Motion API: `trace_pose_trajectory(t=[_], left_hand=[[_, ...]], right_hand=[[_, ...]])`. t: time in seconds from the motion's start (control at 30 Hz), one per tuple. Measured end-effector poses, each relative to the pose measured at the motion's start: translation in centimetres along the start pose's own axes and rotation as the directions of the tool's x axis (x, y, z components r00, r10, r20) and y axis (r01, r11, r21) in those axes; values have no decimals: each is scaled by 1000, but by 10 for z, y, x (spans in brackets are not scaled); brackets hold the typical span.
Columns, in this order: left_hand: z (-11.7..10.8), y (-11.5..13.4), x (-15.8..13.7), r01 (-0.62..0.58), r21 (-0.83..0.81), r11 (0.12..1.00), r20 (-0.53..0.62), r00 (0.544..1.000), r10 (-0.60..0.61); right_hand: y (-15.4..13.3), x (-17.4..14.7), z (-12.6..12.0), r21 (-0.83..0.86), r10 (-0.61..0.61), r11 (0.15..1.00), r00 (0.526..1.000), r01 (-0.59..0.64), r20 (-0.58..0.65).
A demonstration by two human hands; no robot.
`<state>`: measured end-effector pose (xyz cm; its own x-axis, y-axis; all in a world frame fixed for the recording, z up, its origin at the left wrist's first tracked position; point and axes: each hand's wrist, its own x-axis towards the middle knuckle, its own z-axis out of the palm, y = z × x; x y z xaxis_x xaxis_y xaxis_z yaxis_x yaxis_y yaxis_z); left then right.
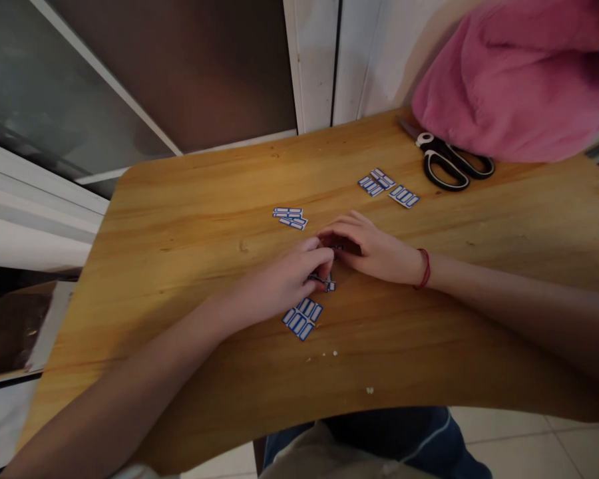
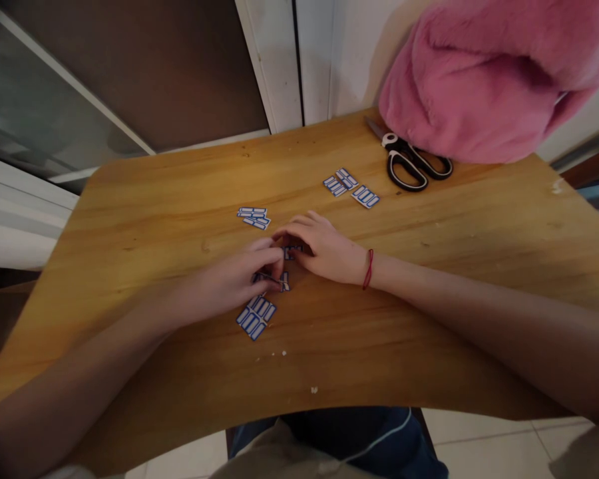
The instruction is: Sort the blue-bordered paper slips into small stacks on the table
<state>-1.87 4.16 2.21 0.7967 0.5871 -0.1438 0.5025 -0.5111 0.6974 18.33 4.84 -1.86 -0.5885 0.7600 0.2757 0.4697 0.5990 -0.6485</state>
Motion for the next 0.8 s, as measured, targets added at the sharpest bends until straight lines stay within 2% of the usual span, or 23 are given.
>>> trace_pose_trajectory(t=[0.2, 0.43, 0.8], left_hand=[[2, -2, 0, -7, -34, 999, 13, 1000, 7], [1, -2, 0, -53, 61, 997, -5, 999, 53], [3, -1, 1, -48, -18, 999, 7, 999, 48]], right_hand=[[0, -1, 1, 38, 8, 999, 998, -5, -62], [0, -2, 0, 48, 20, 999, 997, -16, -68], [0, -2, 0, 53, 17, 999, 997, -14, -69]])
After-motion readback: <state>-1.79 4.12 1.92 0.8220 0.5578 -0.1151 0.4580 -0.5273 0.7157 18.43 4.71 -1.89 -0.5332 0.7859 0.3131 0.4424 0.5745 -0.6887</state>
